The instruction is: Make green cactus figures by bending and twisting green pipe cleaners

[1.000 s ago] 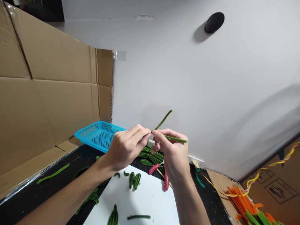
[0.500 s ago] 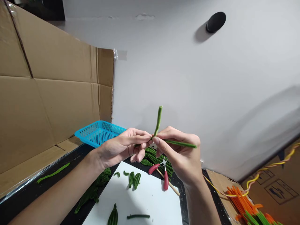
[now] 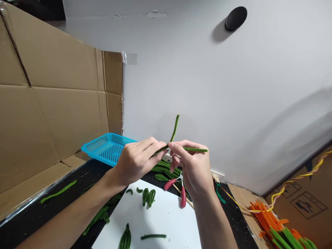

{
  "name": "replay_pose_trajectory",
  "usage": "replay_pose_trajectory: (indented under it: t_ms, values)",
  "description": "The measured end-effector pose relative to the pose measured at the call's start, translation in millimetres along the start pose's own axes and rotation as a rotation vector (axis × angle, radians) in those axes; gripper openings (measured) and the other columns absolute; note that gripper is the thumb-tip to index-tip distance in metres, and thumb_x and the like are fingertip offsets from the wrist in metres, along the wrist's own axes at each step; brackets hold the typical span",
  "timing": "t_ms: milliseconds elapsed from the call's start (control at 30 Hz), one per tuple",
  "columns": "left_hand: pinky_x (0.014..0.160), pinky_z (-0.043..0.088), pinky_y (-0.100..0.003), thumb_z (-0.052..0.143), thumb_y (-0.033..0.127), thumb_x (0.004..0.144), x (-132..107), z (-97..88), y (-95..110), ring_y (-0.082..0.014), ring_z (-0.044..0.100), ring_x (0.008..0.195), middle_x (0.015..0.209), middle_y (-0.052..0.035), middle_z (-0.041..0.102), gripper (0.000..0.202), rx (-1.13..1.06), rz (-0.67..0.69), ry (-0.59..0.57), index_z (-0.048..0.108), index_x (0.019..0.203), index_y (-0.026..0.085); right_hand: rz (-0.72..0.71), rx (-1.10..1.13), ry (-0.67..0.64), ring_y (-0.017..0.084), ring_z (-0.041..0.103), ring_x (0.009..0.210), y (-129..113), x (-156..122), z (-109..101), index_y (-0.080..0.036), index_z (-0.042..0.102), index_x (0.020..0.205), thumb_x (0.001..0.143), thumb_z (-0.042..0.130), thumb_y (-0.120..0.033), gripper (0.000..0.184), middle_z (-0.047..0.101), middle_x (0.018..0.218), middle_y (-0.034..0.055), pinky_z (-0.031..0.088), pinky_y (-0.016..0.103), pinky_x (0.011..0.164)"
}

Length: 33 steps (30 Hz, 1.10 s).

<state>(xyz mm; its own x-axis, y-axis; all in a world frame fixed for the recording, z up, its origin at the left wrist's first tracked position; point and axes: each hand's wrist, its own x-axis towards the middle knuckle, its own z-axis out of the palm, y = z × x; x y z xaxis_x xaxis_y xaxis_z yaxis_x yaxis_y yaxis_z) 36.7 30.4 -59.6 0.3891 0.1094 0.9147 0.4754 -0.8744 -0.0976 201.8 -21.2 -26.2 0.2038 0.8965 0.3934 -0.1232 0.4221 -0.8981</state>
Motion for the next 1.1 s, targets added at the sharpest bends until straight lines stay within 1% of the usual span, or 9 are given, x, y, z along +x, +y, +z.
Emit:
replay_pose_trajectory:
  t_ms: [100, 233, 500, 600, 733, 800, 900, 1000, 1100]
  values:
    - [0.057, 0.050, -0.030, 0.056, 0.011, 0.106, -4, 1.9, -4, -0.0130, 0.071, 0.068, 0.086, -0.0028, 0.078, 0.017, 0.153, 0.160, 0.047, 0.068, 0.119, 0.013, 0.045, 0.015, 0.035, 0.007, 0.043, 0.040, 0, 0, 1, -0.015, 0.073, 0.056, 0.061, 0.095, -0.027, 0.026, 0.053, 0.051, -0.0021, 0.045, 0.022, 0.032]
    - [0.054, 0.050, -0.029, 0.056, 0.009, 0.106, -5, 0.1, -7, -0.0117, 0.072, 0.067, 0.086, -0.0021, 0.080, 0.016, 0.161, 0.260, 0.086, 0.065, 0.119, 0.013, 0.101, 0.020, 0.012, 0.008, 0.043, 0.040, -1, -1, 1, -0.015, 0.071, 0.054, 0.062, 0.093, -0.025, 0.026, 0.053, 0.051, -0.0021, 0.043, 0.021, 0.031]
    - [0.053, 0.045, -0.031, 0.051, 0.015, 0.110, -5, 5.6, -11, -0.0112, 0.062, 0.059, 0.074, 0.0004, 0.070, 0.011, 0.179, 0.163, 0.085, 0.062, 0.111, 0.017, 0.101, 0.023, -0.024, 0.008, 0.043, 0.043, -1, -3, 7, -0.017, 0.071, 0.056, 0.066, 0.093, -0.030, 0.028, 0.052, 0.053, -0.0020, 0.042, 0.021, 0.032]
    - [0.054, 0.044, -0.028, 0.051, 0.019, 0.111, -3, 6.5, -4, -0.0095, 0.059, 0.058, 0.078, 0.0004, 0.070, 0.011, -0.059, -0.019, 0.106, 0.061, 0.106, 0.018, 0.073, 0.044, -0.052, 0.009, 0.045, 0.046, -3, -6, 11, -0.018, 0.075, 0.062, 0.067, 0.096, -0.034, 0.027, 0.054, 0.056, -0.0017, 0.044, 0.021, 0.035]
    - [0.052, 0.043, -0.024, 0.055, 0.029, 0.108, 5, 3.1, 12, -0.0085, 0.053, 0.057, 0.077, 0.0014, 0.065, 0.015, -0.597, -0.436, 0.064, 0.062, 0.098, 0.019, -0.066, -0.017, -0.035, 0.010, 0.049, 0.050, -1, -8, 10, -0.020, 0.081, 0.071, 0.072, 0.095, -0.037, 0.022, 0.058, 0.061, -0.0002, 0.045, 0.023, 0.040]
    - [0.050, 0.043, -0.024, 0.061, 0.036, 0.104, 11, -0.8, 15, -0.0091, 0.054, 0.055, 0.072, 0.0020, 0.059, 0.020, -0.983, -0.685, -0.014, 0.061, 0.094, 0.019, -0.180, -0.072, -0.023, 0.012, 0.053, 0.054, 2, -8, 7, -0.022, 0.083, 0.077, 0.077, 0.093, -0.032, 0.014, 0.065, 0.070, 0.0014, 0.046, 0.026, 0.044]
    - [0.041, 0.034, -0.021, 0.065, 0.034, 0.098, 18, -10.1, 11, -0.0070, 0.049, 0.047, 0.067, 0.0045, 0.044, 0.023, -1.565, -0.946, -0.249, 0.058, 0.084, 0.018, -0.356, -0.188, -0.058, 0.013, 0.058, 0.062, 4, -9, 1, -0.024, 0.083, 0.080, 0.084, 0.088, -0.022, 0.007, 0.069, 0.076, 0.0024, 0.044, 0.029, 0.052]
    - [0.039, 0.033, -0.018, 0.064, 0.024, 0.097, 22, -20.0, 4, -0.0040, 0.041, 0.043, 0.064, 0.0060, 0.034, 0.020, -1.824, -1.084, -0.407, 0.061, 0.079, 0.016, -0.485, -0.222, -0.147, 0.016, 0.061, 0.068, 1, -10, -2, -0.027, 0.082, 0.081, 0.089, 0.084, -0.017, 0.012, 0.070, 0.075, 0.0018, 0.045, 0.032, 0.058]
    - [0.039, 0.037, -0.017, 0.064, 0.025, 0.100, 22, -24.0, 1, -0.0050, 0.046, 0.044, 0.063, 0.0054, 0.036, 0.021, -1.869, -1.102, -0.475, 0.064, 0.081, 0.016, -0.520, -0.216, -0.162, 0.016, 0.059, 0.068, -1, -11, -4, -0.028, 0.082, 0.082, 0.089, 0.083, -0.016, 0.014, 0.068, 0.073, 0.0011, 0.043, 0.033, 0.060]
